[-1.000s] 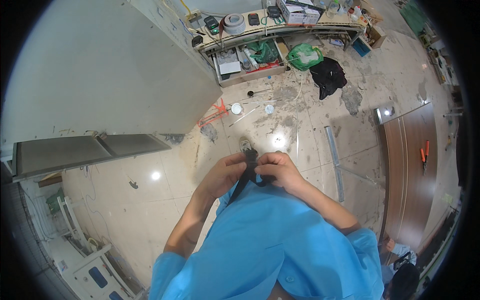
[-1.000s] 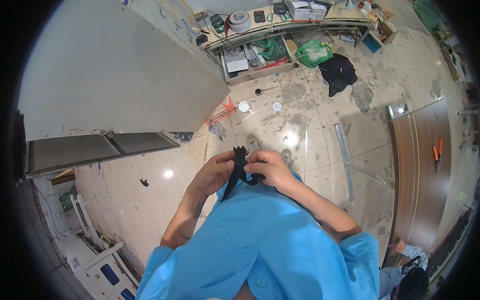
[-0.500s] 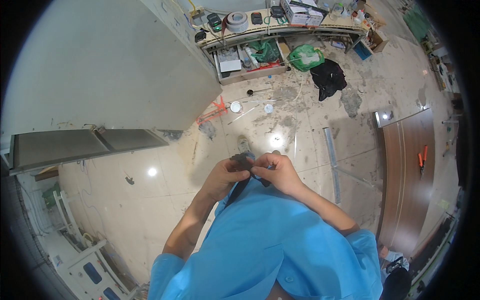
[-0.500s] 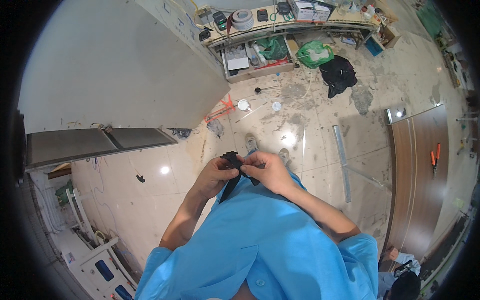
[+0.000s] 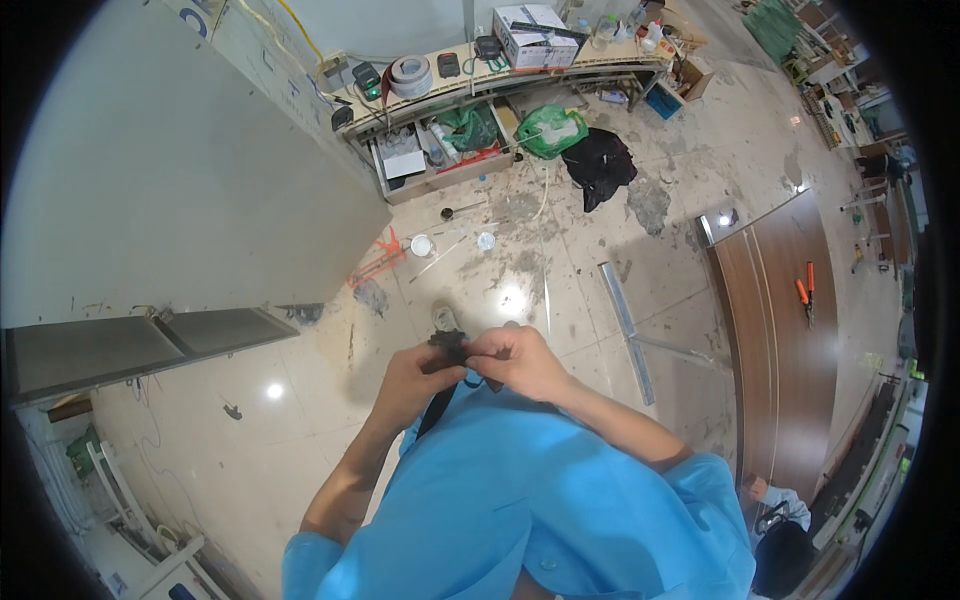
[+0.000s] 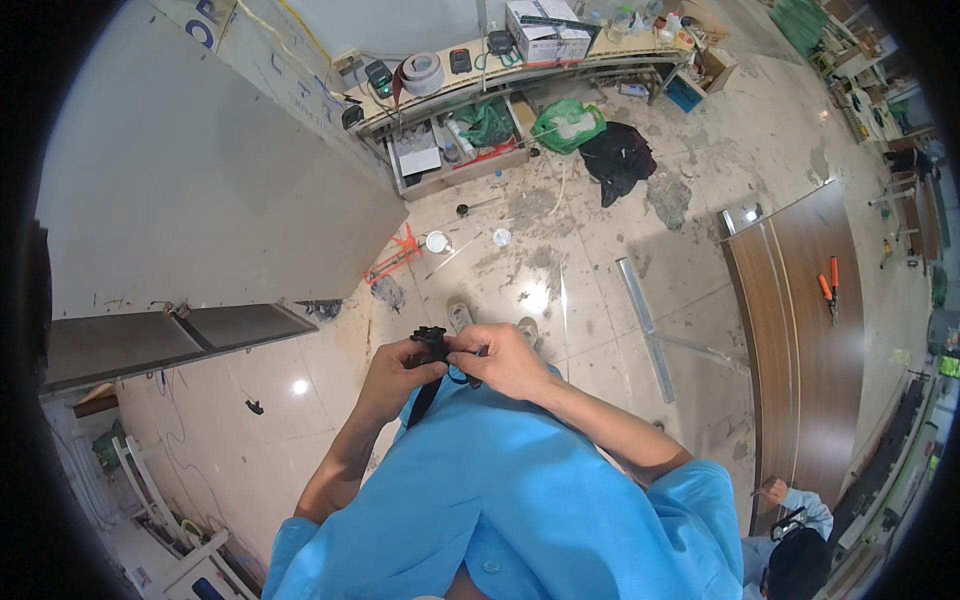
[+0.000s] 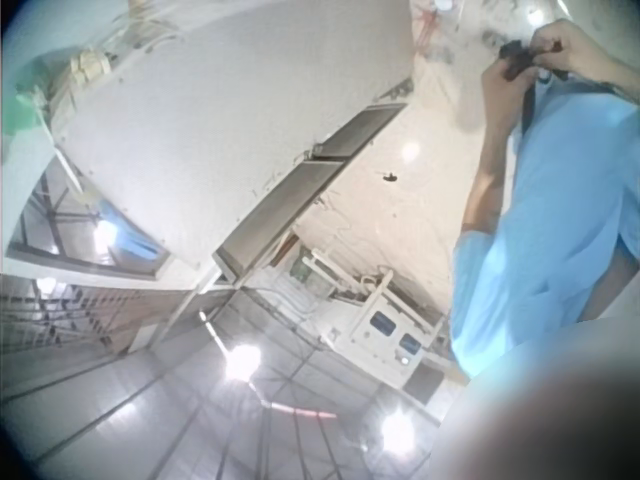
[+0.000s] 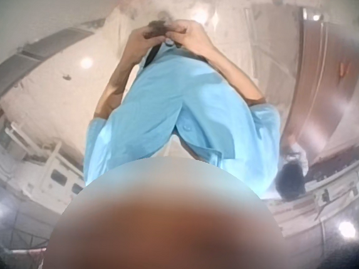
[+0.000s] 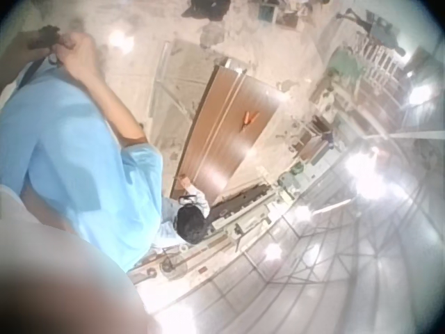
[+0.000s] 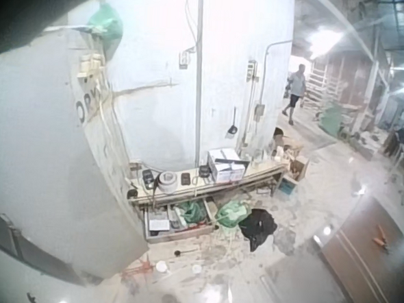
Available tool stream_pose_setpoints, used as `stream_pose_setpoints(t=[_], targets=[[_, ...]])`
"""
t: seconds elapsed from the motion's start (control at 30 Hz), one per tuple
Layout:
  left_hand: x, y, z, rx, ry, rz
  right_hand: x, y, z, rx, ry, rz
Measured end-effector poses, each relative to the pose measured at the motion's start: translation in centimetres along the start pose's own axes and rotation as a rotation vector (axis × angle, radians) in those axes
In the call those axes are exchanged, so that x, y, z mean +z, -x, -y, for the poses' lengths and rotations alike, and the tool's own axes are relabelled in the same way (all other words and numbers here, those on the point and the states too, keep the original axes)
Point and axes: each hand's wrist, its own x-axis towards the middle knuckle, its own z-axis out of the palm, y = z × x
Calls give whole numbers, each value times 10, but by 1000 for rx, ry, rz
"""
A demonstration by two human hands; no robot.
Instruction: The person sits on the floor and mixes dark paint in a small container using a stick, then adds water from a bottle and stirs again. They open a white paint can, stir its contents, and place both containers on the floor. The person then handles a black strap, adjusting it with both hands while others work nearby.
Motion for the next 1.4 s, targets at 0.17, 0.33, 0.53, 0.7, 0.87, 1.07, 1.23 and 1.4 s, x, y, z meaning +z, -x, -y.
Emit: stream_pose_setpoints(t=[0.17,0.33,0.53,0.7,0.87,1.07,1.23,1.4], targets=[[12,2,-3,68,-317,-119,-2,3,-4,-66,220,-51],[31,-8,-10,266,-483,-146,-9,2,3,-175,466,-106],[36,-13,-5,332,-667,-240,-2,3,1,-217,550,-248],[30,-10,-22,219,-608,-172,-7,4,2,-359,768,-230],[16,-18,-36,-67,-226,-20,-20,0,16,-514,828,-241],[3,-23,-18,-112,75,40,-21,0,27,-216,478,-76],[-6,-25,-15,-125,122,116,-19,-2,30,-57,293,-48],[-6,-25,-18,-104,100,102,-19,-4,31,-154,497,-93]])
